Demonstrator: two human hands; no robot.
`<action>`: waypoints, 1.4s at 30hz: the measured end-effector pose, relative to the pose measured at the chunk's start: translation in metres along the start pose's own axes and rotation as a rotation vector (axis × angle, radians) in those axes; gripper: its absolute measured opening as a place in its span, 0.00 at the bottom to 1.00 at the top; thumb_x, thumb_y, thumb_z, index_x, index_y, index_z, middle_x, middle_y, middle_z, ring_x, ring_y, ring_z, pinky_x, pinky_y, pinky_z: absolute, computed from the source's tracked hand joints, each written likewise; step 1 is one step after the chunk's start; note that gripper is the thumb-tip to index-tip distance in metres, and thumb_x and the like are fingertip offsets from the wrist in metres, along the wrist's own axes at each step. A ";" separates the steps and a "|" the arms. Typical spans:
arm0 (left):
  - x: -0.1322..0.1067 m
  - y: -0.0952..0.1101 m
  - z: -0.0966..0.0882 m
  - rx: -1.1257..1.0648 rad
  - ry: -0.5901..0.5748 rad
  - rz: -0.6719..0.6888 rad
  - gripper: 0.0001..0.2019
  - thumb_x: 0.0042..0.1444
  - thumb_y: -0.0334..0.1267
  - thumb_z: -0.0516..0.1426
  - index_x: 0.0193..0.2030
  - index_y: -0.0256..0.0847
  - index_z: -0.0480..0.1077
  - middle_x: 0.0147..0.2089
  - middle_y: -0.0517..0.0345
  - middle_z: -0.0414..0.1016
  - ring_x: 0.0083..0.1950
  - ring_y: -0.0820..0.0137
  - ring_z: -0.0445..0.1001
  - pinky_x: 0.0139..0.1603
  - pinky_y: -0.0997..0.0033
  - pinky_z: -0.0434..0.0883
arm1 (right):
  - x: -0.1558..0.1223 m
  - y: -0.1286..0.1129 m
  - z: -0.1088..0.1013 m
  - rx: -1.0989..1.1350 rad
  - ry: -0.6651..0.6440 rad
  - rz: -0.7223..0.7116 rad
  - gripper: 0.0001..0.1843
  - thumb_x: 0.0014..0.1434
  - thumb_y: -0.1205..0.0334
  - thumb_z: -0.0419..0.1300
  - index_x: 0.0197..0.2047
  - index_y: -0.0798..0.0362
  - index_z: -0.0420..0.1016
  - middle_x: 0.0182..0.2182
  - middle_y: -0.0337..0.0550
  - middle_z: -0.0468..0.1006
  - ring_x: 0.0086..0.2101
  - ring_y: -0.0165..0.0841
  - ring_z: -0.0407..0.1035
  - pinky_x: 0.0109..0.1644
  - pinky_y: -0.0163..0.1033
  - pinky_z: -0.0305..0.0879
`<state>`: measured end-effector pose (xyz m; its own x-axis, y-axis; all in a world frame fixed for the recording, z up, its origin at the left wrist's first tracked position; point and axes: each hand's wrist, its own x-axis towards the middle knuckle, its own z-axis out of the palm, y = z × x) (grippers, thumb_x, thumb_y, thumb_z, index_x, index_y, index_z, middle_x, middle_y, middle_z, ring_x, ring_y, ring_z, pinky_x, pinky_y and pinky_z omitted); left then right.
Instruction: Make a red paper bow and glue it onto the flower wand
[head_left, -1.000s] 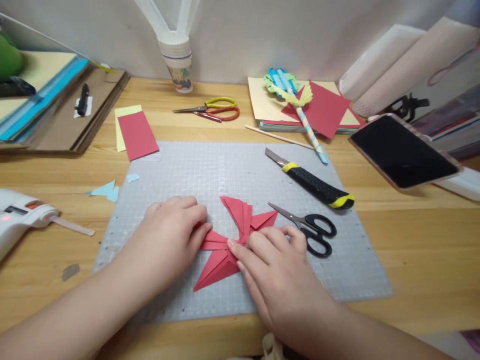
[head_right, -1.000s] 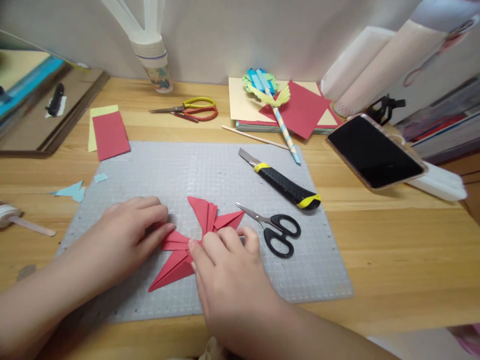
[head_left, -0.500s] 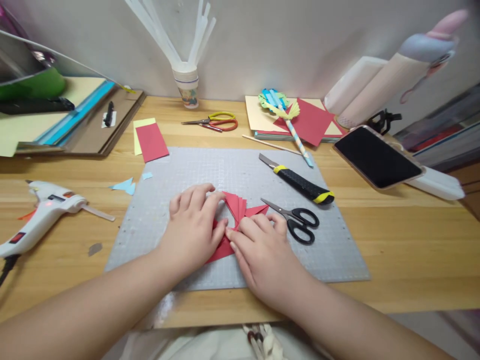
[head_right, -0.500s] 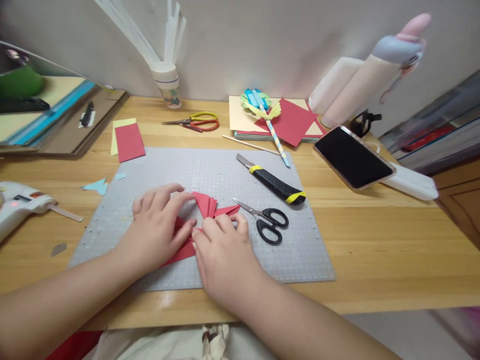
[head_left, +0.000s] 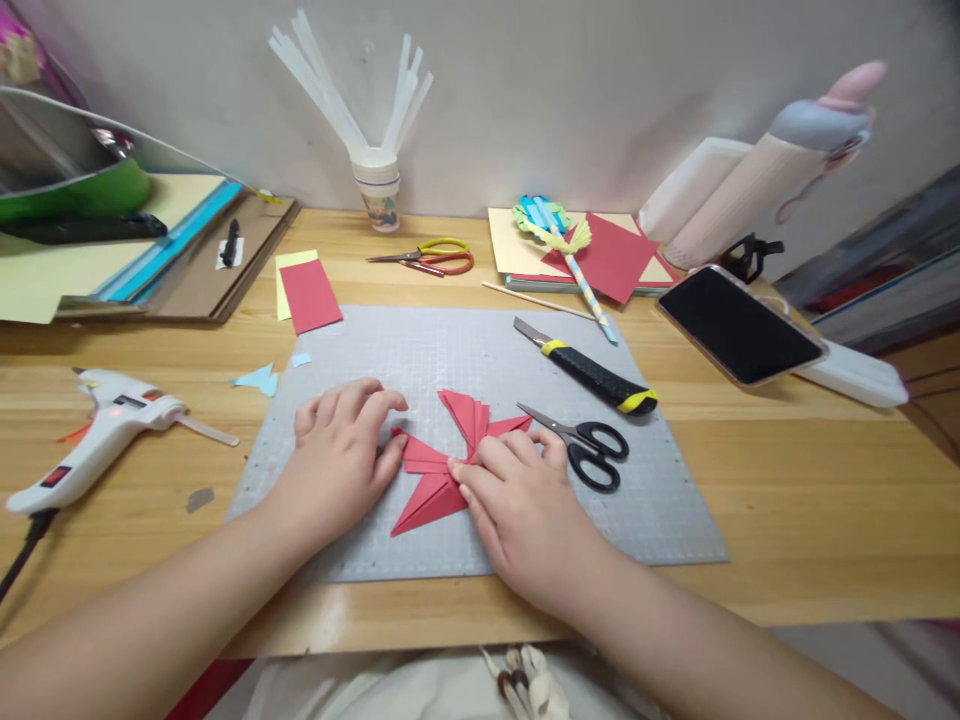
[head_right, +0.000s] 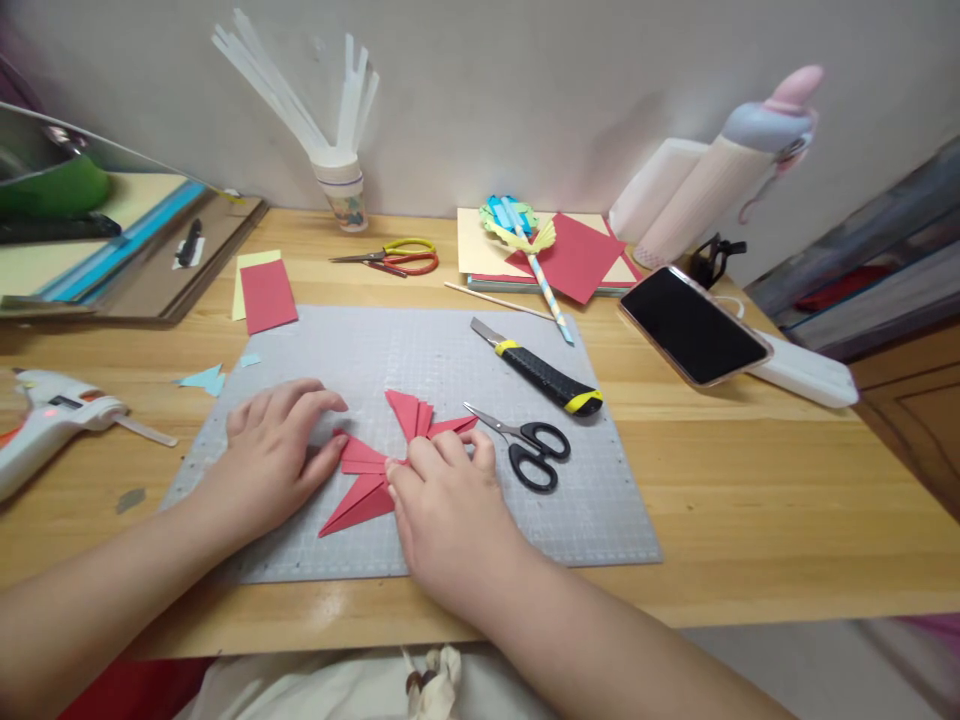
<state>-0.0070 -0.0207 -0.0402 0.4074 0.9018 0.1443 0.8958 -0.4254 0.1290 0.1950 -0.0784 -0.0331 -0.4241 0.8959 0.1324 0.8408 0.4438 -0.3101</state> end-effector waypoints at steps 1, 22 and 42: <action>0.000 -0.001 0.000 -0.001 -0.004 -0.003 0.13 0.61 0.40 0.50 0.51 0.44 0.63 0.56 0.45 0.66 0.56 0.53 0.64 0.55 0.49 0.58 | 0.000 0.000 0.000 -0.006 -0.001 -0.002 0.13 0.65 0.66 0.50 0.45 0.51 0.74 0.37 0.43 0.73 0.40 0.37 0.61 0.49 0.49 0.45; -0.015 0.008 -0.027 -0.241 0.019 0.173 0.06 0.60 0.40 0.52 0.37 0.43 0.68 0.43 0.54 0.71 0.47 0.61 0.67 0.49 0.57 0.59 | -0.017 -0.002 -0.009 0.107 0.165 0.070 0.17 0.66 0.63 0.48 0.55 0.49 0.70 0.43 0.45 0.73 0.46 0.37 0.63 0.55 0.51 0.45; -0.038 0.037 -0.011 -0.582 -0.031 -0.277 0.09 0.60 0.41 0.53 0.30 0.43 0.65 0.33 0.60 0.67 0.32 0.68 0.67 0.33 0.67 0.63 | 0.040 0.036 -0.017 0.314 0.164 0.210 0.21 0.58 0.67 0.58 0.55 0.55 0.68 0.53 0.56 0.70 0.50 0.45 0.66 0.54 0.52 0.56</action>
<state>0.0089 -0.0721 -0.0300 0.1874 0.9823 0.0016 0.7290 -0.1402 0.6700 0.2141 -0.0258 -0.0231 -0.1733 0.9691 0.1758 0.7491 0.2456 -0.6153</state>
